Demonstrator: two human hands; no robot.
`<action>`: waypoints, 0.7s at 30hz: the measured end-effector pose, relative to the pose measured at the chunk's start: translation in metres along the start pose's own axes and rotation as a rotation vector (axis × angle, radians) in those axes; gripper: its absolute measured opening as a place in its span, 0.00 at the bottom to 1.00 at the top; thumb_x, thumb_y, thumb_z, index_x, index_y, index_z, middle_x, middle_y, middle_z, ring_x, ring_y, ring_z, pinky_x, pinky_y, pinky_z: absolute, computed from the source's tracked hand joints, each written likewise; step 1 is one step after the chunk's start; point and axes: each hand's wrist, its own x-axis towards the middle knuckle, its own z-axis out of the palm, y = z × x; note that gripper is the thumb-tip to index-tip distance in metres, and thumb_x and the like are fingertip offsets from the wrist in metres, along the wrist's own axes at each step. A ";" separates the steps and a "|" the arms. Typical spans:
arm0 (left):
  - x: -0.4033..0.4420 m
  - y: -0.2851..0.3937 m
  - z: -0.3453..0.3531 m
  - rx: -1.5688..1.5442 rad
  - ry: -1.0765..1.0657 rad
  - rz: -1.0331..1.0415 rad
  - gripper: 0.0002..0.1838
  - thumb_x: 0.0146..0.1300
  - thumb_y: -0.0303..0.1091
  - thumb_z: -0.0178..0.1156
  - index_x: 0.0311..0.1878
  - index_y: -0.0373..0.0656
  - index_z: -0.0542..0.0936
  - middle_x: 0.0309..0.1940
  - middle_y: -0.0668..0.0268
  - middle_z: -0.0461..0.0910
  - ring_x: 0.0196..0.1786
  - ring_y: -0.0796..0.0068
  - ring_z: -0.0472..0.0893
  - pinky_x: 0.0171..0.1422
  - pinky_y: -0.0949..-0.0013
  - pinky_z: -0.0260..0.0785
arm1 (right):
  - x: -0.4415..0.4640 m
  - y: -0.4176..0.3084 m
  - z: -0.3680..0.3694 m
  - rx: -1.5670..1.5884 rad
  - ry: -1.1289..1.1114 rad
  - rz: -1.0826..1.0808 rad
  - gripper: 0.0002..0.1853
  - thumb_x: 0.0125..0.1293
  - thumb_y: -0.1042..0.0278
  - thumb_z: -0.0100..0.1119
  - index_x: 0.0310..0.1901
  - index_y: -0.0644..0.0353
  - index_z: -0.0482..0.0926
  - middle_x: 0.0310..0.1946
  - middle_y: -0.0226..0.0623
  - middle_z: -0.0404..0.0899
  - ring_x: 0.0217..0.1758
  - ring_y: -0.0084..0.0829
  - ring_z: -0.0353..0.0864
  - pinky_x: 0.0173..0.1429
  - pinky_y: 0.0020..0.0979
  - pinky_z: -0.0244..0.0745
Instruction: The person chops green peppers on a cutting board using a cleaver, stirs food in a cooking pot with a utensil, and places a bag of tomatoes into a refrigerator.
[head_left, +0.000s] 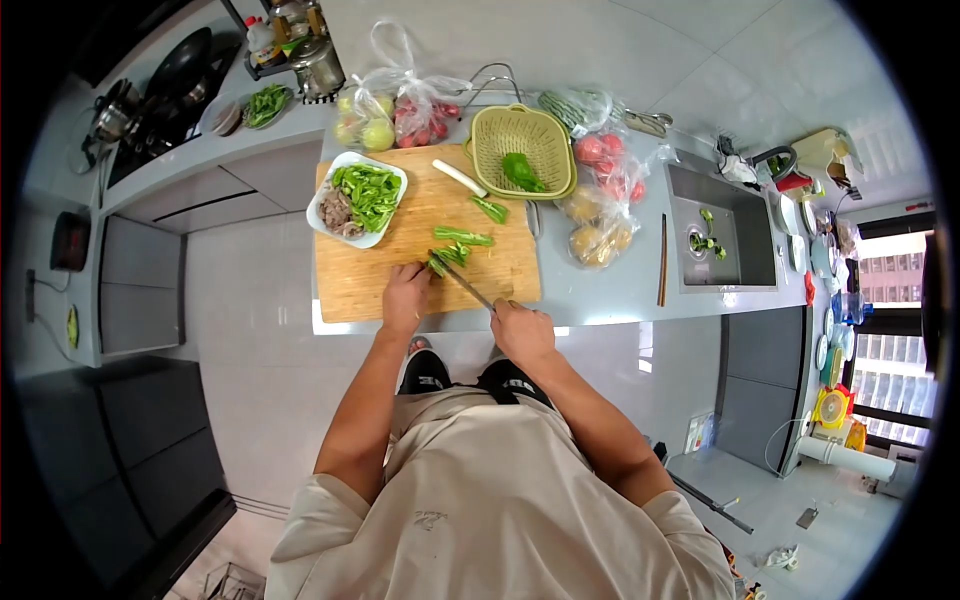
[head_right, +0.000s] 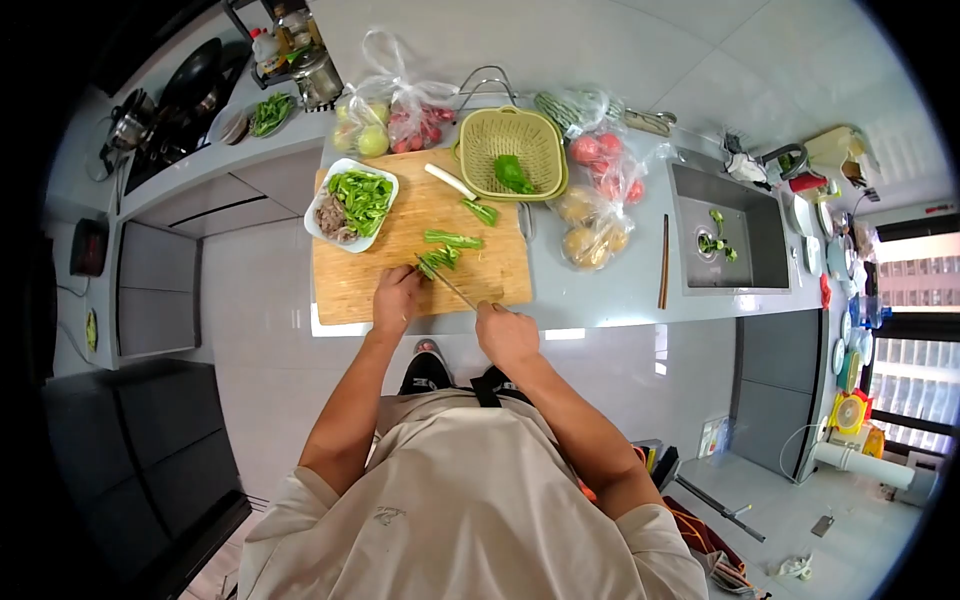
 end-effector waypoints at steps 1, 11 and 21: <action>-0.001 0.000 0.000 -0.010 -0.002 -0.004 0.13 0.62 0.24 0.66 0.49 0.45 0.91 0.50 0.64 0.87 0.53 0.54 0.83 0.55 0.55 0.82 | 0.003 -0.001 0.000 -0.004 -0.001 -0.008 0.05 0.71 0.68 0.58 0.40 0.59 0.81 0.35 0.47 0.90 0.36 0.53 0.91 0.41 0.53 0.85; 0.001 -0.002 -0.005 0.066 -0.116 -0.018 0.10 0.64 0.25 0.65 0.46 0.44 0.90 0.52 0.62 0.87 0.57 0.53 0.82 0.59 0.56 0.81 | 0.014 0.002 0.010 -0.008 -0.148 0.063 0.09 0.75 0.64 0.58 0.45 0.59 0.83 0.39 0.50 0.91 0.37 0.59 0.90 0.44 0.54 0.84; 0.008 0.011 0.003 0.006 -0.015 -0.206 0.29 0.60 0.18 0.65 0.68 0.38 0.82 0.58 0.48 0.83 0.58 0.43 0.82 0.64 0.50 0.78 | -0.040 0.069 0.039 1.057 -0.064 0.597 0.14 0.76 0.61 0.72 0.35 0.61 0.83 0.24 0.25 0.80 0.22 0.17 0.77 0.26 0.30 0.72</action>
